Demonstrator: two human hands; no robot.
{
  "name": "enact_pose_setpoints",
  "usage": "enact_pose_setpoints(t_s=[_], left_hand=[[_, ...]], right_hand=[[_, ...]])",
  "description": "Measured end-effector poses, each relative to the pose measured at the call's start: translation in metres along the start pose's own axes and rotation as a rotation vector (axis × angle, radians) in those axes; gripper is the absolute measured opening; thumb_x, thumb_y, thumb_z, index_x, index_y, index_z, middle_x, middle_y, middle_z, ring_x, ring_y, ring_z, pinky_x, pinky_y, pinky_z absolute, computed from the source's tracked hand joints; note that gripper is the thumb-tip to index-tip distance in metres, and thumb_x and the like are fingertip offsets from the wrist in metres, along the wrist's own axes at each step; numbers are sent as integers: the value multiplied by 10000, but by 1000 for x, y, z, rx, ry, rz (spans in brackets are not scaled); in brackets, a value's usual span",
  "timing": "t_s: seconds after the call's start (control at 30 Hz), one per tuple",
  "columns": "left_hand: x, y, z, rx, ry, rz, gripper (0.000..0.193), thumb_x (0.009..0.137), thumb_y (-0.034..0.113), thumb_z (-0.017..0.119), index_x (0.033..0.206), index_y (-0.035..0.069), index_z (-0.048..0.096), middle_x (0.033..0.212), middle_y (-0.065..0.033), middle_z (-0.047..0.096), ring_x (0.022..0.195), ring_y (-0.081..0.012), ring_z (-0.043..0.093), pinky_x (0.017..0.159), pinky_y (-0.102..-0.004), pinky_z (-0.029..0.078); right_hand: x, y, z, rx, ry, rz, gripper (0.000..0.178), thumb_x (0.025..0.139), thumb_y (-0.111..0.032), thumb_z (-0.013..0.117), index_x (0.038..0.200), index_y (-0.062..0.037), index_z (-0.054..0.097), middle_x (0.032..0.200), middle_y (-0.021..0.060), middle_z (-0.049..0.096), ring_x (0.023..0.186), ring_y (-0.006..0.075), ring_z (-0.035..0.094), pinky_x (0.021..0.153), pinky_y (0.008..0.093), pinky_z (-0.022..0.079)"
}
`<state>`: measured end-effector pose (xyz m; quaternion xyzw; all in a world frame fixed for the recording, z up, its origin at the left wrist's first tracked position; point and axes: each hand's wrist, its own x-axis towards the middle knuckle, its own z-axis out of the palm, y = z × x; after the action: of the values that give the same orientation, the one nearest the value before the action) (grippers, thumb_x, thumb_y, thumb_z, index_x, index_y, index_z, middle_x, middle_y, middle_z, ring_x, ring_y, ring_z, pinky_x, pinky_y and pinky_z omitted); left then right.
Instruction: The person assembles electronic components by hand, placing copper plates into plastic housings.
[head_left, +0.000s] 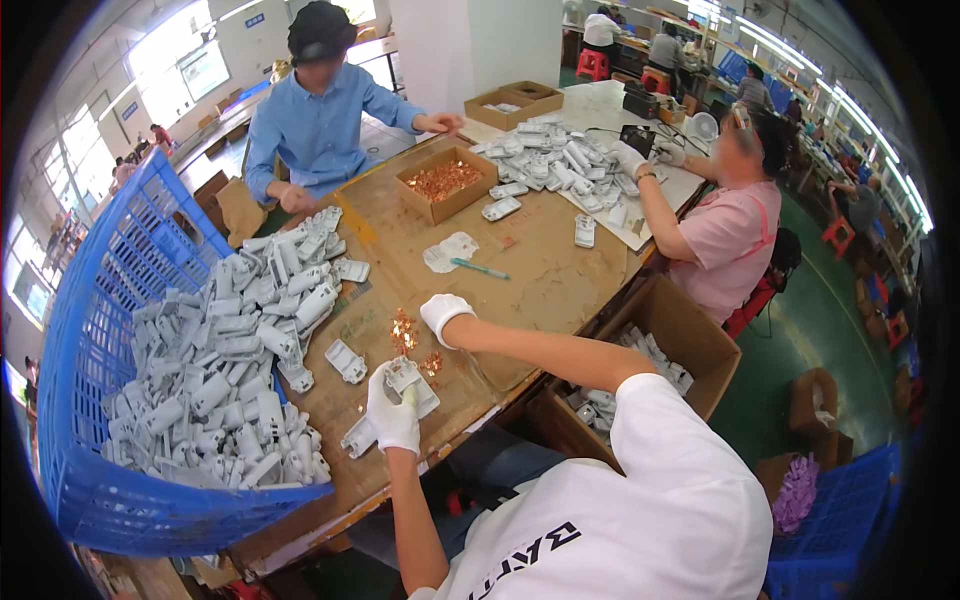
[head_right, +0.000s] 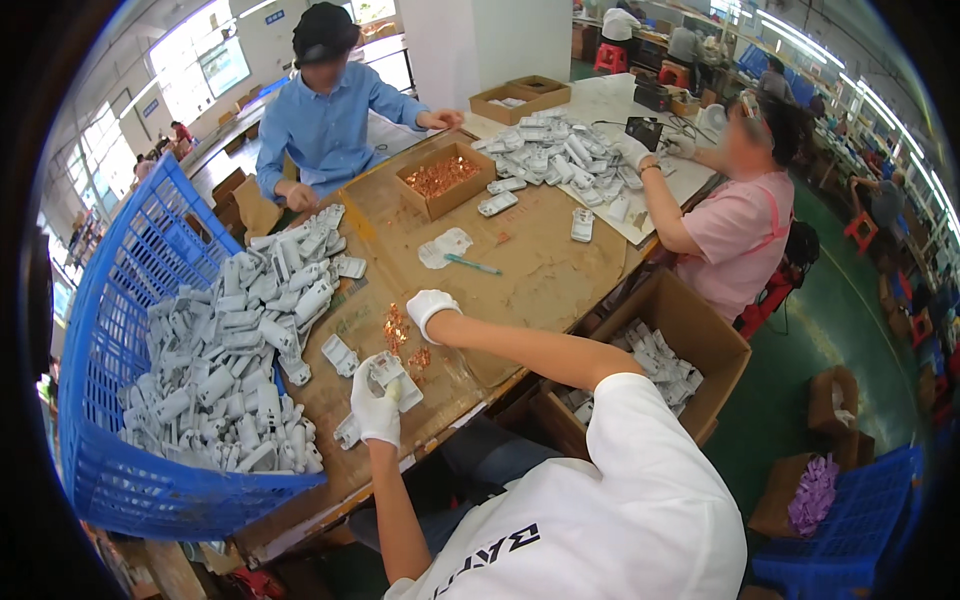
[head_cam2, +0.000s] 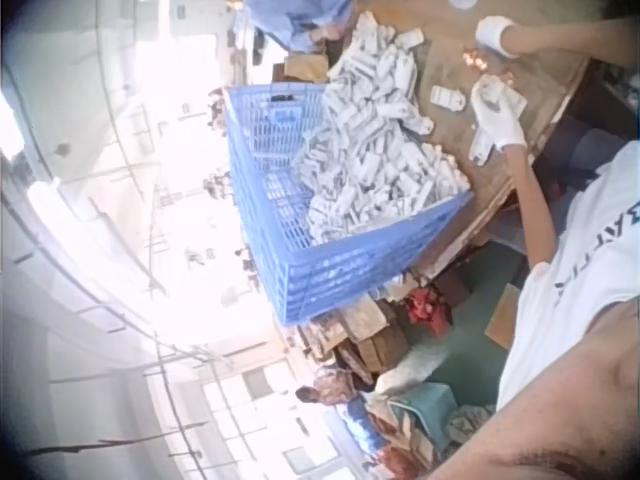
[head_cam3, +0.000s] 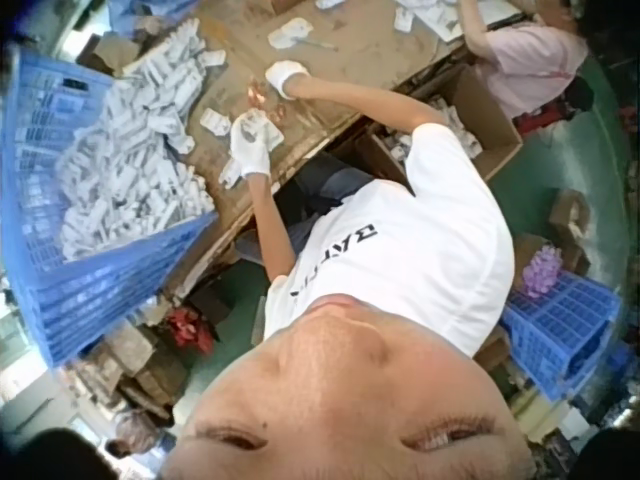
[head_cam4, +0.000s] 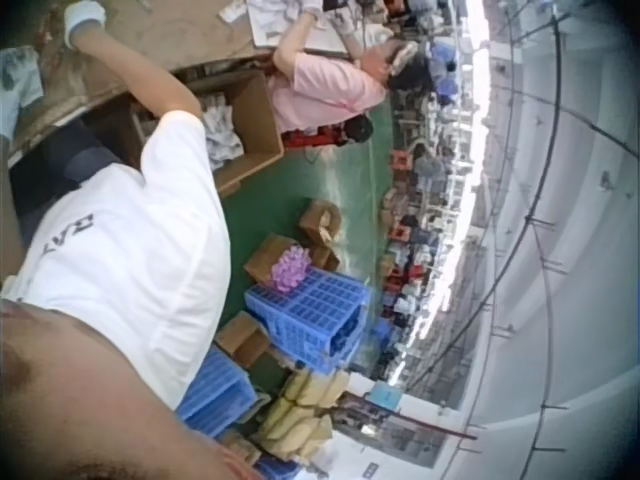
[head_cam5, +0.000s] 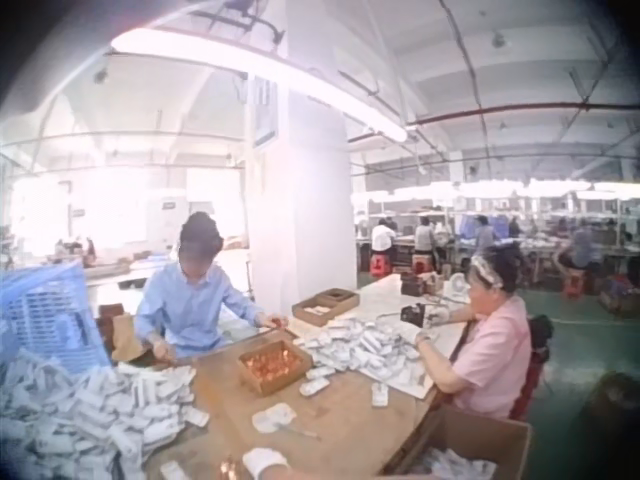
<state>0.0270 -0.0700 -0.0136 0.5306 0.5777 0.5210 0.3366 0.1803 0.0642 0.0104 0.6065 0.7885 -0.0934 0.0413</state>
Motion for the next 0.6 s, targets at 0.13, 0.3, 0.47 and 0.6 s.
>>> enact_pose_setpoints(t_s=[0.13,0.3,0.47,0.6], left_hand=[[0,-1,1,18,65,39,482,760,-82,626,1228,15,556,1147,-125,646,1083,-212,619,967,-318,466],[-3,9,-9,167,161,73,481,745,49,723,1206,46,584,1130,-169,658,1064,-299,636,924,-343,483],[-8,21,-11,114,245,95,485,733,3,713,1202,30,589,1116,-159,662,1036,-299,642,898,-347,496],[-15,19,-11,152,288,42,468,751,-50,677,1204,30,594,1123,-131,668,1036,-215,649,903,-307,493]], right_hand=[[3,-4,-3,-187,-55,-131,223,722,-105,726,936,-48,746,1020,176,707,973,320,689,803,406,572],[-25,-2,-33,576,210,-271,153,808,-106,642,949,-58,672,875,138,696,800,294,678,721,356,547],[-79,-59,-15,660,476,-779,164,754,10,632,907,-44,611,895,111,544,835,290,576,728,366,486],[-88,-68,-6,548,599,-654,180,718,-2,663,879,-74,628,891,112,548,850,313,571,730,387,488]])
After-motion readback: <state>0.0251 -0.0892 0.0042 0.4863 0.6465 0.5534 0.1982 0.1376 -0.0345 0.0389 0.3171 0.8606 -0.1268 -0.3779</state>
